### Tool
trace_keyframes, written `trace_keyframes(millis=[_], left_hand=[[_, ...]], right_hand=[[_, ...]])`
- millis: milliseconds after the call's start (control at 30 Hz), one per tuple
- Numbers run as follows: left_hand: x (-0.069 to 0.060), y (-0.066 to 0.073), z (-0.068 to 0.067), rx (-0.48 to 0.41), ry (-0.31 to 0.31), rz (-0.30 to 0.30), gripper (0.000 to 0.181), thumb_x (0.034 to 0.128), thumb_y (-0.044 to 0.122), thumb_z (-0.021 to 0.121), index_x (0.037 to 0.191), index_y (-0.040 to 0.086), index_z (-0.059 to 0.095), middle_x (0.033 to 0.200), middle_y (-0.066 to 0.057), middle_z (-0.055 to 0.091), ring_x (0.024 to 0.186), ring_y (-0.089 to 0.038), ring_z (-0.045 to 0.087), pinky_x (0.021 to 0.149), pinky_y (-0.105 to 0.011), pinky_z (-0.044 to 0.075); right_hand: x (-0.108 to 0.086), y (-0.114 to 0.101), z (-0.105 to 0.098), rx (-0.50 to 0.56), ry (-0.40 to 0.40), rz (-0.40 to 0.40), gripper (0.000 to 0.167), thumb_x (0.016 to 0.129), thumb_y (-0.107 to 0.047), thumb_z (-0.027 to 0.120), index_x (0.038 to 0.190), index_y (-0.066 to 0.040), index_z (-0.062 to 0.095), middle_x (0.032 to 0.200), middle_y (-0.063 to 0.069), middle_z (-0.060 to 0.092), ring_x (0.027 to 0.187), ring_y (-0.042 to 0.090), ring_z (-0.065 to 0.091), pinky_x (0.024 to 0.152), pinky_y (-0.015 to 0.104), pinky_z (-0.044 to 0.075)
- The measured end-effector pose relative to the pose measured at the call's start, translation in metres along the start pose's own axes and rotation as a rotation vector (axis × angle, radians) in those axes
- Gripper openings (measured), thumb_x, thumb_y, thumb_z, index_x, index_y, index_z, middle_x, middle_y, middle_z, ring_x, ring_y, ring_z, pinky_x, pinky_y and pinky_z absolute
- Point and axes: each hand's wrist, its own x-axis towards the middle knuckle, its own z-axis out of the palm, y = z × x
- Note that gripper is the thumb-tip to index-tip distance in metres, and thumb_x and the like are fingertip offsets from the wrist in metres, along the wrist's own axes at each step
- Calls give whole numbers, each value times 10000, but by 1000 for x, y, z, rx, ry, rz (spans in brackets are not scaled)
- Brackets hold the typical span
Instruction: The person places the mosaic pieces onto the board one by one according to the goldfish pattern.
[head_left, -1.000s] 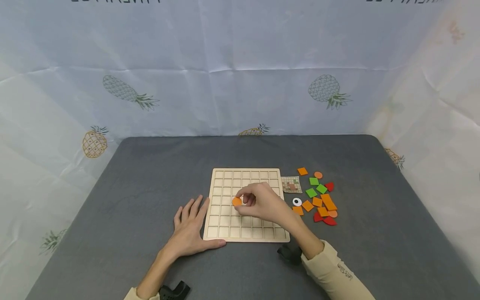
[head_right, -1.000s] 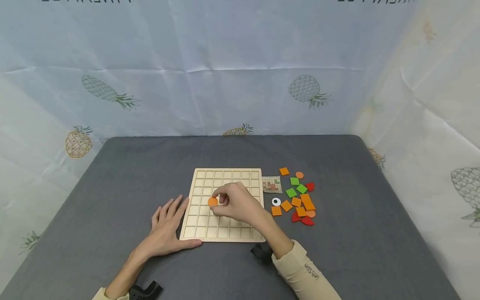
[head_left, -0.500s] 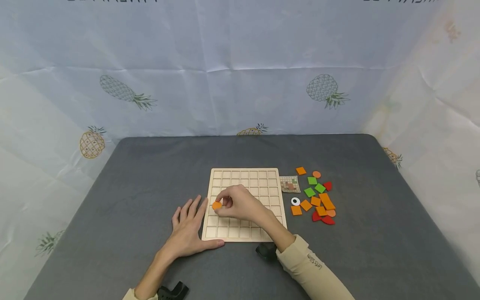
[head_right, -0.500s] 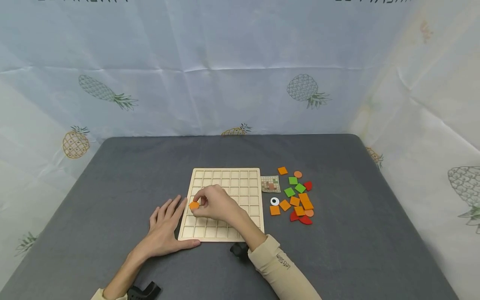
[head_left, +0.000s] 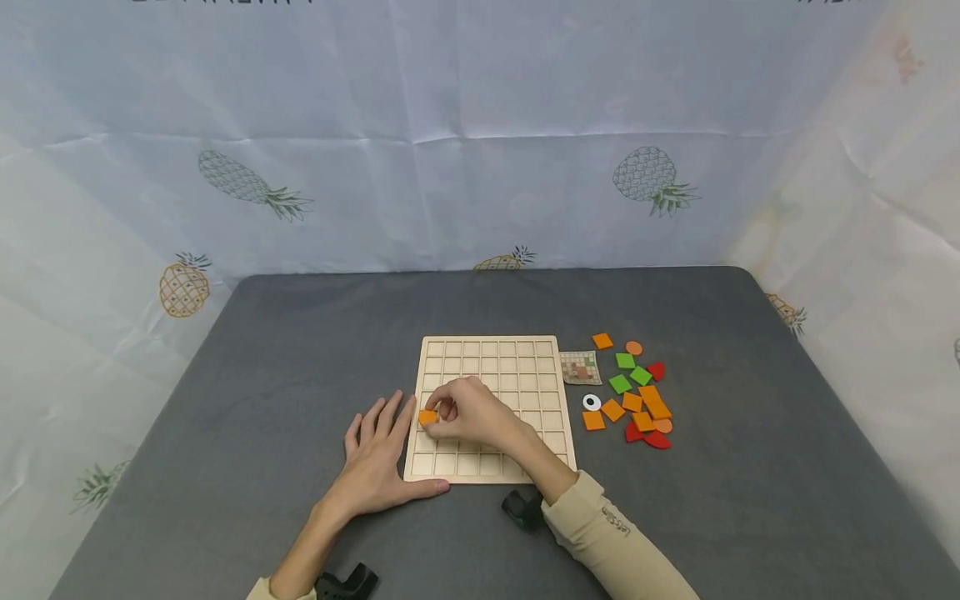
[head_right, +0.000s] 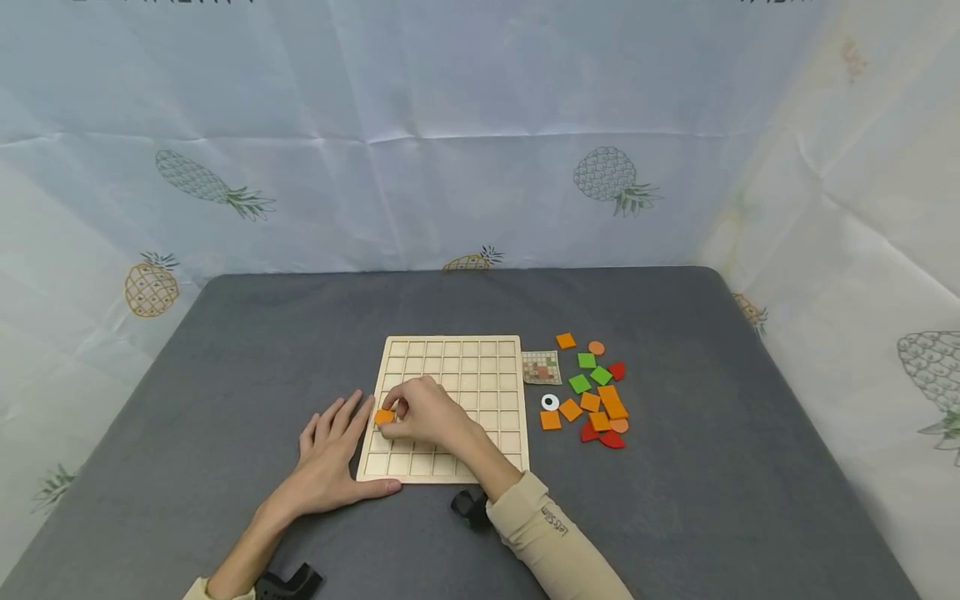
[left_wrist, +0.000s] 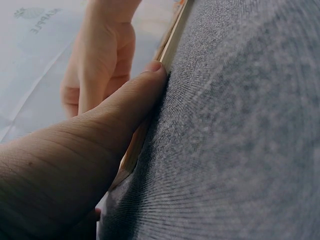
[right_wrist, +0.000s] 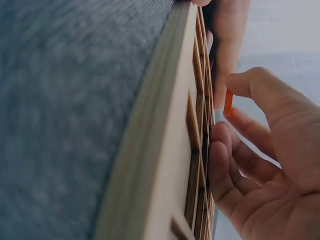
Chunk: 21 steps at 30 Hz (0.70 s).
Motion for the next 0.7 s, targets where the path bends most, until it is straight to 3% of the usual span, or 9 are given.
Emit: trace_keyframes(millis=[100, 167, 700], left_hand=[[0, 0, 1, 0, -3, -2, 1227, 726, 714, 781, 1635, 90, 243, 1694, -224, 190, 1538, -490, 150, 1156, -725, 66], [0, 0, 1, 2, -5, -2, 1225, 727, 713, 780, 1635, 89, 243, 1694, -224, 189, 1538, -492, 150, 1155, -727, 64], [0, 0, 1, 4, 3, 0, 1230, 722, 726, 775, 1633, 90, 249, 1691, -224, 199, 1536, -489, 155, 1154, -728, 65]], right_hand=[[1, 0, 1, -5, 3, 2, 161, 862, -166, 788, 976, -53, 786, 710, -14, 682, 582, -33, 505, 713, 175, 483], [2, 0, 2, 0, 0, 5, 168, 866, -163, 788, 982, -41, 784, 702, -7, 675, 569, -27, 491, 614, 157, 463], [3, -2, 3, 5, -15, 60, 187, 866, -157, 807, 1002, -28, 799, 691, -16, 664, 568, -8, 485, 565, 140, 411]])
